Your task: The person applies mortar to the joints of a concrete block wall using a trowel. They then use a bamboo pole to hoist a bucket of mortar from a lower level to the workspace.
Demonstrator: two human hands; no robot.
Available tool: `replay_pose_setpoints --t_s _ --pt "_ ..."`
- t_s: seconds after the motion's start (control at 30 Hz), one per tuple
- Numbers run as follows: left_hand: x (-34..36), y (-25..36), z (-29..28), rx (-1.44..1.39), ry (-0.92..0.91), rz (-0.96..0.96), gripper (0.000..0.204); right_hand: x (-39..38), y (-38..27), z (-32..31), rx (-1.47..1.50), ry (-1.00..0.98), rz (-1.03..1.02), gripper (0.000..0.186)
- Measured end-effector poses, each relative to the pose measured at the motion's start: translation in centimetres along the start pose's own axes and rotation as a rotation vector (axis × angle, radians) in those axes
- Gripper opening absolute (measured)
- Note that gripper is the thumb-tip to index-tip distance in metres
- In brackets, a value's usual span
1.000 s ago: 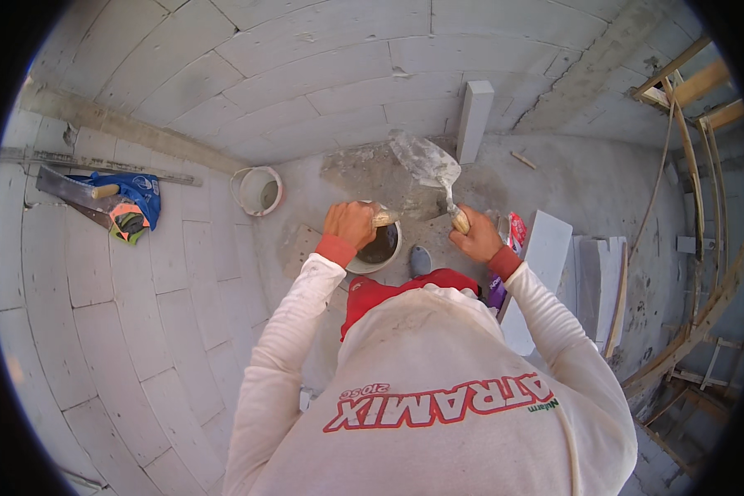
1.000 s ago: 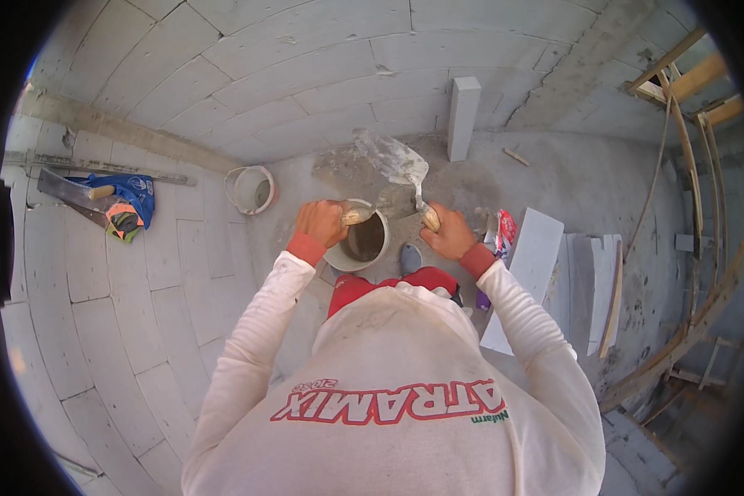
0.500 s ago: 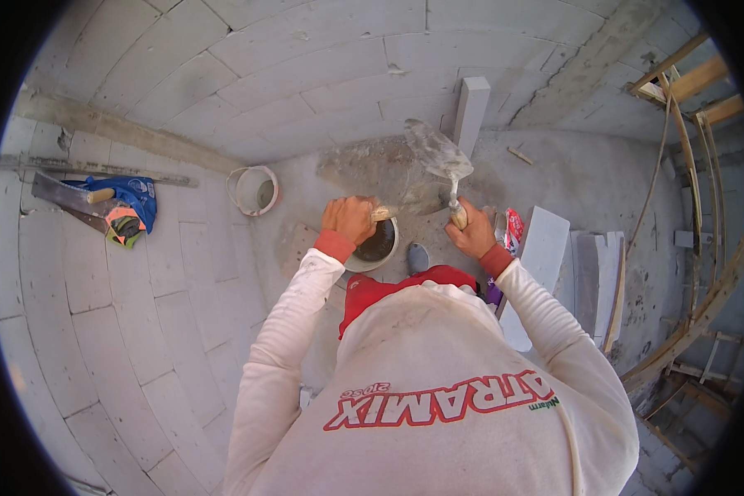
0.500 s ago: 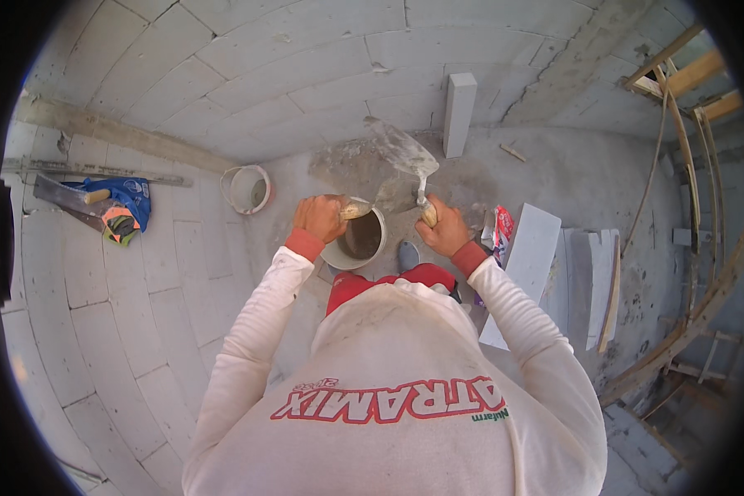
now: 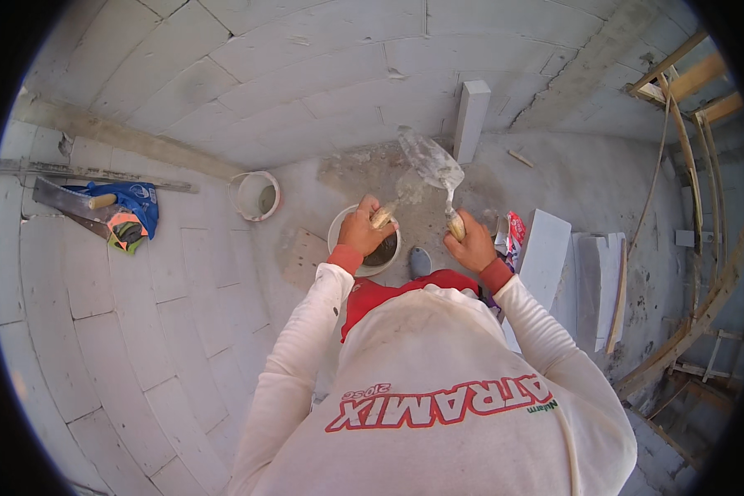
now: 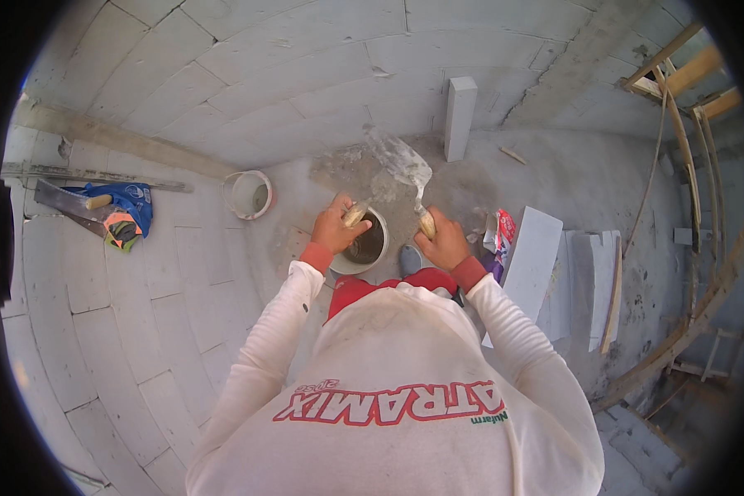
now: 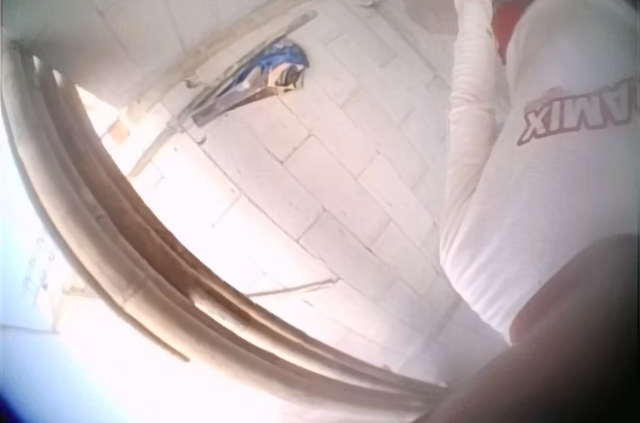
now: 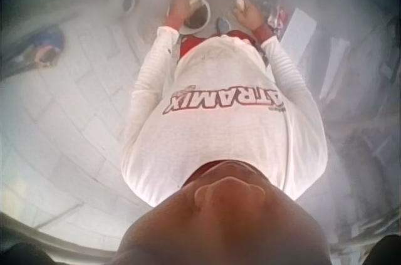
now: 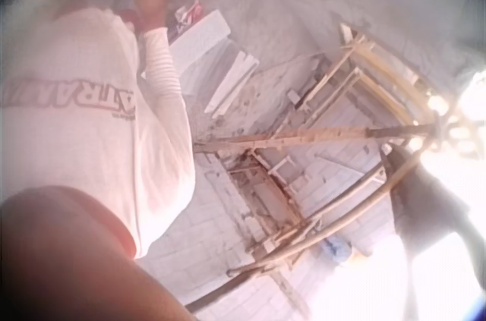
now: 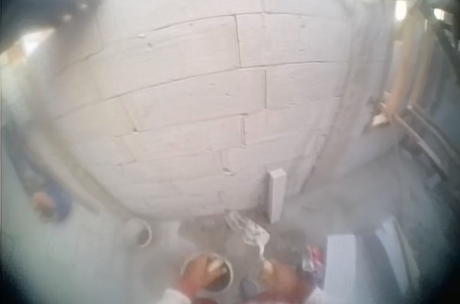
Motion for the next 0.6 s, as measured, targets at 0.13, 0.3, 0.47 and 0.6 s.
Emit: replay_pose_setpoints --t_s 0.13,0.3,0.47,0.6 --pt "-2.4 -4.3 2.9 -0.889 -0.125 -0.571 0.039 0.6 -3.0 -3.4 0.145 0.223 0.077 0.033" --pt "-4.3 -1.4 4.2 -1.391 -0.331 -0.697 0.041 -0.4 -4.3 -1.9 -0.008 0.074 -0.090 0.035" --pt "-4.2 -0.7 3.9 -1.304 -0.284 -0.672 0.040 -0.7 -7.1 -0.9 -0.137 -0.031 -0.199 0.040" --pt "-4.7 -1.0 4.0 -1.125 -0.225 -0.747 0.039 -0.5 -9.3 -1.0 -0.129 -0.035 -0.283 0.041"
Point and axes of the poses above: each hand's wrist, its own x-axis towards the middle knuckle, its own z-axis out of the palm, y = z × x, the point moved 10 cm from there along x, towards the middle knuckle, and after that the axes turned 14 degrees about y, right-handed, at the moved point
